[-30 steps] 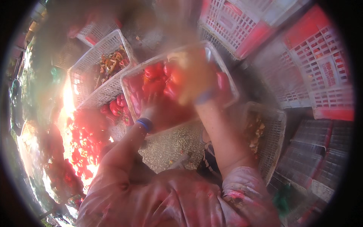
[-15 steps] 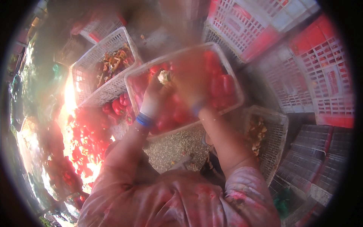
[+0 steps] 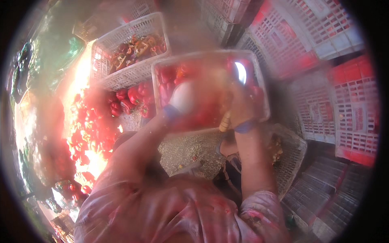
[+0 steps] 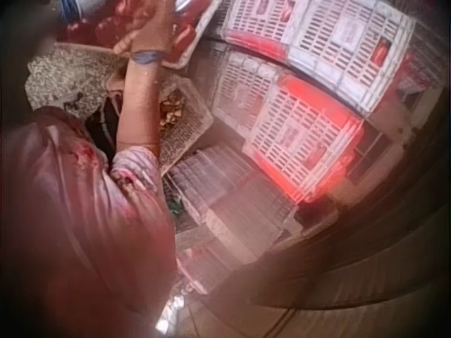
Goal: The person cuts open red peppers with a curved knife, removes the seeds and cores by hand, and places the cleaned peppers and the discarded cores into separate plastic crates.
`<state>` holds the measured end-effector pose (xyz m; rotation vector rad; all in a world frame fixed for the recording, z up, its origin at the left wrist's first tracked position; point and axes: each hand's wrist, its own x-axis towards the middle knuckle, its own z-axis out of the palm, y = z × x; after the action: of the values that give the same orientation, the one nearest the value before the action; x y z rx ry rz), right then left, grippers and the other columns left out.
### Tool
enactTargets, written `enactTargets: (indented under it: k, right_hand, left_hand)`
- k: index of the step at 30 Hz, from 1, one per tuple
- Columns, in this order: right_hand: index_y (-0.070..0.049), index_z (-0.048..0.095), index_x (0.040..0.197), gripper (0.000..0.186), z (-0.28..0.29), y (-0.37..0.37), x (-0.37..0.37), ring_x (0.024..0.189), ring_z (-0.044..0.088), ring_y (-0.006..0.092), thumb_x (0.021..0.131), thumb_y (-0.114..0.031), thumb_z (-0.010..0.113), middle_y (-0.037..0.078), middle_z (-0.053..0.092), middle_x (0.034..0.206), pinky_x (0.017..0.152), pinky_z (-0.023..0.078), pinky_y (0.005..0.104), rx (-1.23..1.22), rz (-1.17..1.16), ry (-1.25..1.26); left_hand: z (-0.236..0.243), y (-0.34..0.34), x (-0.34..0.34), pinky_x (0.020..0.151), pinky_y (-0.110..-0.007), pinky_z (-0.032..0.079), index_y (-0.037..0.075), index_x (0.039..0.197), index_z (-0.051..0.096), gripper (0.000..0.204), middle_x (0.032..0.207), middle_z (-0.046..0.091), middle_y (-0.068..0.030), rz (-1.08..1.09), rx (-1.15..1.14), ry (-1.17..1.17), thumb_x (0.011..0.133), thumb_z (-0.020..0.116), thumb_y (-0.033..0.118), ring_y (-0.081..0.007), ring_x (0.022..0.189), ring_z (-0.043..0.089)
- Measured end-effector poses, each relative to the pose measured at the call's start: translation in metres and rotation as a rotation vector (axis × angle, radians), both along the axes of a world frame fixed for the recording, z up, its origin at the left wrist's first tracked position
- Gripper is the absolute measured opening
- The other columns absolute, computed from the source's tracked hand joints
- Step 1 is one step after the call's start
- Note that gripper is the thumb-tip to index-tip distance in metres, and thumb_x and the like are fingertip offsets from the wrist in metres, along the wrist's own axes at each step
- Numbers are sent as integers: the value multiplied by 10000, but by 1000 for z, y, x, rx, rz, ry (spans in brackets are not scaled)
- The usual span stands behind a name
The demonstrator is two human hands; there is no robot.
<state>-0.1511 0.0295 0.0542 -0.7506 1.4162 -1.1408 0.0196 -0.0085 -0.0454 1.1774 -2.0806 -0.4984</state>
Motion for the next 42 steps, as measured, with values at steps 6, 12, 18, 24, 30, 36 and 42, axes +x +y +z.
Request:
enactTargets:
  k: [6, 12, 18, 24, 30, 36, 42]
  right_hand:
    - [-114, 508, 685, 351, -31, 57, -177, 424, 466, 107, 850, -396, 637, 1, 480, 567, 377, 345, 245, 4, -312, 754]
    - [-62, 620, 1039, 413, -60, 112, -274, 574, 526, 92, 843, -425, 623, 12, 560, 750, 477, 410, 259, -18, 6, 1146]
    - [-15, 603, 1186, 417, 9, 34, -40, 511, 458, 76, 889, -305, 559, 38, 578, 820, 465, 360, 211, -58, -46, 745]
    - [2, 604, 1175, 335, -56, 13, 4, 474, 439, 72, 913, -198, 540, 32, 577, 742, 471, 375, 208, 34, 65, 709]
    - [-16, 627, 1107, 314, -60, 0, 35, 459, 429, 74, 918, -262, 575, 13, 559, 684, 445, 381, 220, 294, -35, 514]
    - [-24, 604, 1162, 352, -53, 2, 39, 471, 442, 77, 914, -269, 558, 19, 560, 709, 444, 393, 223, 385, -1, 434]
    - [7, 438, 1369, 504, -32, 8, 47, 519, 458, 63, 889, -139, 487, 28, 564, 759, 486, 398, 197, 208, 312, 360]
  left_hand:
    - [27, 4, -7, 655, -451, 491, 150, 825, 670, 147, 767, 657, -144, -2, 213, -136, 770, 595, 264, -308, 761, 663]
    - [101, -16, 70, 764, -417, 521, 112, 967, 684, 233, 874, 677, -166, 250, 140, 88, 789, 616, 245, -350, 842, 648]
    - [-16, -29, 265, 769, -382, 521, 153, 964, 691, 235, 998, 654, -111, 524, 478, -84, 774, 684, 291, -276, 891, 654]
    - [-157, 40, 245, 955, -439, 445, 65, 1257, 522, 747, 1252, 525, -210, 633, 678, -268, 649, 763, 425, -377, 1160, 520]
    - [-340, 66, 256, 855, -454, 499, 79, 1149, 496, 592, 1087, 620, -174, 565, 604, -372, 666, 786, 259, -389, 994, 610]
    - [-198, 27, 241, 784, -337, 509, 46, 1149, 510, 528, 971, 635, -68, 737, 1060, 640, 680, 752, 60, -200, 936, 620]
    - [-56, 9, 224, 805, -277, 477, 36, 1129, 514, 447, 901, 621, -39, 310, 710, 638, 733, 722, 65, -130, 876, 585]
